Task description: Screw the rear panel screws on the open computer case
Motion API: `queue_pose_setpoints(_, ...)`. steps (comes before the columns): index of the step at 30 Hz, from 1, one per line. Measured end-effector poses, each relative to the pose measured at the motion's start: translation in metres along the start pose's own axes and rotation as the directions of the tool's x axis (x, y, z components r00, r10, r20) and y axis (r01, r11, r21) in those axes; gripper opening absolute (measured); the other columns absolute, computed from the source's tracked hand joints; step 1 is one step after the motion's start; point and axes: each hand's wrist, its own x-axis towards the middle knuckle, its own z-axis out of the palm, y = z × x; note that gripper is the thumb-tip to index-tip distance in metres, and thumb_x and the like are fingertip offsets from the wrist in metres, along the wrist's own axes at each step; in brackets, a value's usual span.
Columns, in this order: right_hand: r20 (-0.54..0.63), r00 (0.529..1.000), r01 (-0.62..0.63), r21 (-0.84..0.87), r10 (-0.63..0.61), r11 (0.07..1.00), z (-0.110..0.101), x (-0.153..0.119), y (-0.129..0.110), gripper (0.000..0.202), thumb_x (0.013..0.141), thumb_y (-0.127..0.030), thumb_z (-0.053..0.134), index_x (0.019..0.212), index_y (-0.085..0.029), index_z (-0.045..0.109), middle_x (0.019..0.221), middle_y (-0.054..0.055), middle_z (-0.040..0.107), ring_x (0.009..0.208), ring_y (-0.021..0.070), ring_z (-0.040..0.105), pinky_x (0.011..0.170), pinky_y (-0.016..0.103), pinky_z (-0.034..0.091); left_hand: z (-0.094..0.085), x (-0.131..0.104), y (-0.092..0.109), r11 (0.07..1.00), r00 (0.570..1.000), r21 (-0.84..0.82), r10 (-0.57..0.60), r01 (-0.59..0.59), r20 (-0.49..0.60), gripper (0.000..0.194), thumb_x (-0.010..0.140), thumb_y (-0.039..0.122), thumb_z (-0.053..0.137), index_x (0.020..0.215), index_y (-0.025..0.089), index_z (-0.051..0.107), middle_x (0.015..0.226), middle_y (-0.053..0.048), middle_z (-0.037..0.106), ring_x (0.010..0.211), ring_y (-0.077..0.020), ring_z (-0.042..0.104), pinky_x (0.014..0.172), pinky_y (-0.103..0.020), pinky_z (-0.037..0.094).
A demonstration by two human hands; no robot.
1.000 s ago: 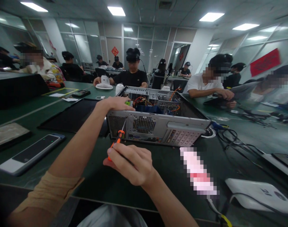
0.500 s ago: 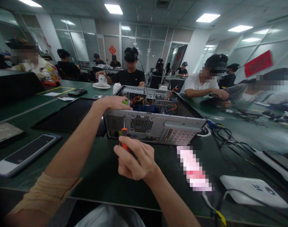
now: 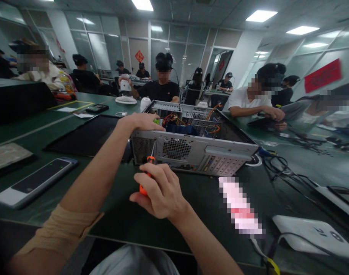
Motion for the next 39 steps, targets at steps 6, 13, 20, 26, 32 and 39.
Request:
queue_pose_setpoints(6,-0.128,0.984,-0.116,0.046,0.121,0.992,0.001,0.004,-0.006,0.033,0.09,-0.049,0.065,0.1,-0.02,0.055,0.092,0.006,0.065,0.081,0.0169,0.065,0.069,0.03,0.057,0.002,0.002,-0.002,1.0,1.0,-0.014,0.011,-0.011,-0.018,0.09,0.075,0.079,0.049,0.148,0.027,0.044,0.147,-0.008,0.052,0.128,-0.0389,0.049,0.103,-0.048,0.037)
queue_pose_setpoints(13,-0.079,0.996,-0.031,-0.022,0.029,0.999,-0.004,-0.001,-0.007,0.028,0.094,-0.034,0.064,0.115,-0.015,0.064,0.111,0.011,0.071,0.095,0.0165,0.071,0.074,0.024,0.058,0.0,-0.002,0.001,1.0,1.0,0.007,-0.007,0.007,-0.011,0.089,0.077,0.079,0.047,0.148,0.025,0.044,0.148,-0.009,0.051,0.129,-0.0372,0.049,0.104,-0.046,0.038)
queue_pose_setpoints(20,0.02,0.999,-0.036,0.081,0.035,0.996,-0.003,-0.001,-0.007,0.033,0.101,-0.031,0.049,0.122,-0.009,0.063,0.117,0.015,0.068,0.105,0.0193,0.068,0.084,0.028,0.057,-0.002,-0.005,0.002,1.0,1.0,-0.006,-0.013,0.013,-0.002,0.089,0.077,0.079,0.047,0.149,0.027,0.042,0.15,-0.008,0.049,0.13,-0.0385,0.047,0.105,-0.048,0.036)
queue_pose_setpoints(26,-0.132,0.984,-0.107,0.113,0.122,0.988,-0.002,0.001,-0.005,0.033,0.092,-0.038,0.064,0.117,-0.017,0.058,0.105,0.011,0.065,0.094,0.0199,0.066,0.075,0.032,0.059,-0.002,-0.005,0.002,1.0,1.0,-0.01,0.001,-0.001,0.004,0.091,0.076,0.08,0.048,0.149,0.027,0.042,0.149,-0.009,0.049,0.13,-0.0395,0.048,0.105,-0.049,0.036)
queue_pose_setpoints(32,-0.102,0.994,-0.032,-0.024,0.029,0.999,-0.005,0.0,-0.006,0.024,0.095,-0.034,0.062,0.108,-0.014,0.063,0.104,0.011,0.068,0.09,0.0166,0.068,0.075,0.027,0.057,-0.002,-0.004,0.002,1.0,1.0,0.001,0.018,-0.018,-0.002,0.089,0.078,0.078,0.047,0.149,0.025,0.042,0.15,-0.01,0.048,0.132,-0.0384,0.046,0.105,-0.048,0.036)
queue_pose_setpoints(39,-0.052,0.998,-0.042,0.021,0.043,0.999,-0.009,-0.002,-0.007,0.03,0.097,-0.019,0.044,0.121,-0.013,0.061,0.119,0.014,0.066,0.104,0.0207,0.068,0.079,0.032,0.059,-0.002,-0.003,0.002,1.0,1.0,0.003,0.012,-0.012,-0.009,0.088,0.077,0.079,0.047,0.147,0.026,0.045,0.148,-0.01,0.051,0.129,-0.0378,0.049,0.103,-0.047,0.038)
